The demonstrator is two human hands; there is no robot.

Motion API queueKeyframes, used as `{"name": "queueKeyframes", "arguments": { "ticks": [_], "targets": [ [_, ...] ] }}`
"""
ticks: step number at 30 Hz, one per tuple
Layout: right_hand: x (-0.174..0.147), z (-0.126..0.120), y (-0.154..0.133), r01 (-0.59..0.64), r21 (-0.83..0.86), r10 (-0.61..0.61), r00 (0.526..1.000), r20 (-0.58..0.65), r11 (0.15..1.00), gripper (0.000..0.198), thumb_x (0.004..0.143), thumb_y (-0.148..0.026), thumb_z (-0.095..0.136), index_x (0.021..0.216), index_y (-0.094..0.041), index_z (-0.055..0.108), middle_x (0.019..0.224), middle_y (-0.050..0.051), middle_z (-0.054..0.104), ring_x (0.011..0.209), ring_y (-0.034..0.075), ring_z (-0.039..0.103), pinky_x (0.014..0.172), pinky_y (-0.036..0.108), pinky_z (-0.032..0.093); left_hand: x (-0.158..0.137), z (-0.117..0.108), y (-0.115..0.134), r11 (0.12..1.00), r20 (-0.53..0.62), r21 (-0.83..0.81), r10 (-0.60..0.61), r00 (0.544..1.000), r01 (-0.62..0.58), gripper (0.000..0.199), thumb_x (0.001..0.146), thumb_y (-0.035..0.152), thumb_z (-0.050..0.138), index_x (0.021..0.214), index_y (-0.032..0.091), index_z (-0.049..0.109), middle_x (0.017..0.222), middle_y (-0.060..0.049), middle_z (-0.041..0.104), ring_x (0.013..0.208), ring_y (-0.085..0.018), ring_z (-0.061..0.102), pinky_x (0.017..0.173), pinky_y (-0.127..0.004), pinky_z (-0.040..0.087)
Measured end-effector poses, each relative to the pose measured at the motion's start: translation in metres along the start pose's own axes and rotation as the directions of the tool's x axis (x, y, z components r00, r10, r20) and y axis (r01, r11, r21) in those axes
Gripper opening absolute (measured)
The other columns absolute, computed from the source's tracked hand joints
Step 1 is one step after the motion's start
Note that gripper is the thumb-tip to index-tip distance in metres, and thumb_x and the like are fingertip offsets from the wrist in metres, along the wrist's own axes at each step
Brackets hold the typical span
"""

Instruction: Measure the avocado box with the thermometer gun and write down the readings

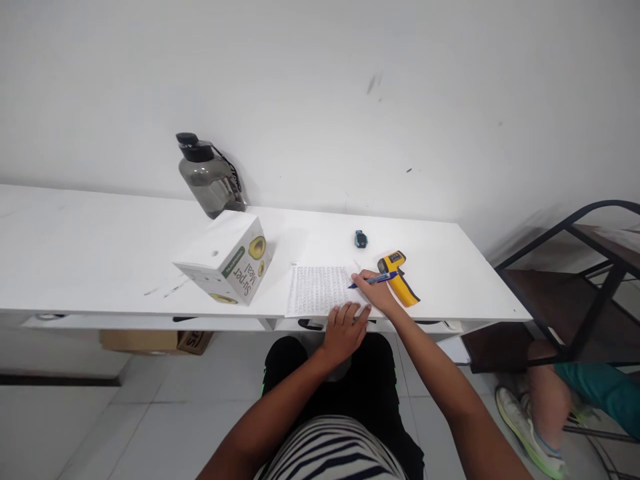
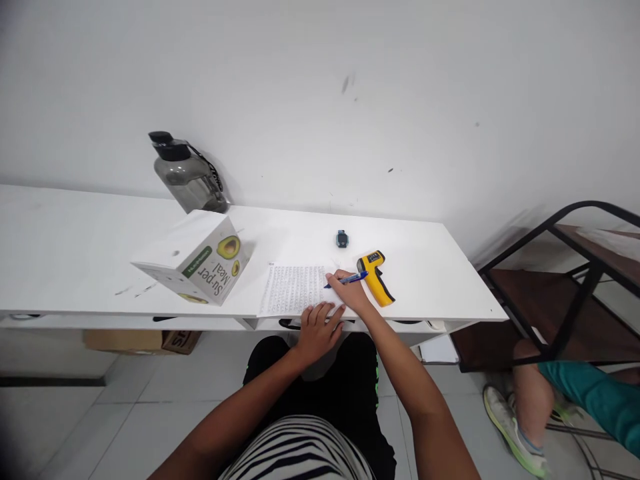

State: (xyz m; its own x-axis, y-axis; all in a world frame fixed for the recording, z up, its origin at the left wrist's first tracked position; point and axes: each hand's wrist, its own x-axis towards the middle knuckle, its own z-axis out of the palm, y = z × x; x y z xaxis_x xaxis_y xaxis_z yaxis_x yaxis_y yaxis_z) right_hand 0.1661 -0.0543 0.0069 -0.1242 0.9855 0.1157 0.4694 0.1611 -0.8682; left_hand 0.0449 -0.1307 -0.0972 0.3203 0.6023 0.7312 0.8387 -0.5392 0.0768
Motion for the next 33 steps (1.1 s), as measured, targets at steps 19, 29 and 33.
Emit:
{"name": "queueKeyframes", "arguments": {
  "ticks": [19, 29, 33],
  "targets": [
    [-0.0021, 0.0004, -0.0020, -0.018, -0.019, 0.018, 1.000, 0.010, 1.000, 0.030, 0.081, -0.041, 0.051, 0.059, -0.021, 0.054, 0.061, -0.001, 0.056, 0.066, 0.017, 0.053, 0.067, 0.029, 0.041, -0.0024, -0.0002, -0.0012, 1.000, 0.061, 0.030, 0.006, 0.998, -0.008, 0.048, 0.085, 0.029, 0.057, 0.133, 0.034, 0.053, 0.121, -0.009, 0.061, 0.117, -0.025, 0.053, 0.104, -0.043, 0.032],
    [-0.0017, 0.0026, 0.0008, -0.014, -0.042, 0.013, 0.999, -0.031, 0.999, 0.031, 0.082, -0.040, 0.049, 0.057, -0.021, 0.051, 0.059, -0.001, 0.054, 0.065, 0.017, 0.052, 0.066, 0.029, 0.039, -0.0005, -0.0039, -0.0002, 1.000, 0.039, 0.027, 0.013, 0.999, -0.014, 0.046, 0.087, 0.029, 0.056, 0.133, 0.033, 0.054, 0.122, -0.008, 0.061, 0.118, -0.025, 0.051, 0.103, -0.044, 0.031],
    [-0.0024, 0.0012, -0.0004, -0.010, -0.012, 0.010, 1.000, 0.017, 1.000, 0.030, 0.081, -0.040, 0.049, 0.059, -0.021, 0.052, 0.062, -0.001, 0.056, 0.067, 0.017, 0.053, 0.067, 0.029, 0.040, -0.0003, -0.0045, -0.0009, 1.000, 0.048, 0.019, 0.018, 0.999, -0.019, 0.048, 0.086, 0.028, 0.056, 0.134, 0.033, 0.053, 0.123, -0.008, 0.061, 0.119, -0.025, 0.051, 0.103, -0.044, 0.031]
  ]
}}
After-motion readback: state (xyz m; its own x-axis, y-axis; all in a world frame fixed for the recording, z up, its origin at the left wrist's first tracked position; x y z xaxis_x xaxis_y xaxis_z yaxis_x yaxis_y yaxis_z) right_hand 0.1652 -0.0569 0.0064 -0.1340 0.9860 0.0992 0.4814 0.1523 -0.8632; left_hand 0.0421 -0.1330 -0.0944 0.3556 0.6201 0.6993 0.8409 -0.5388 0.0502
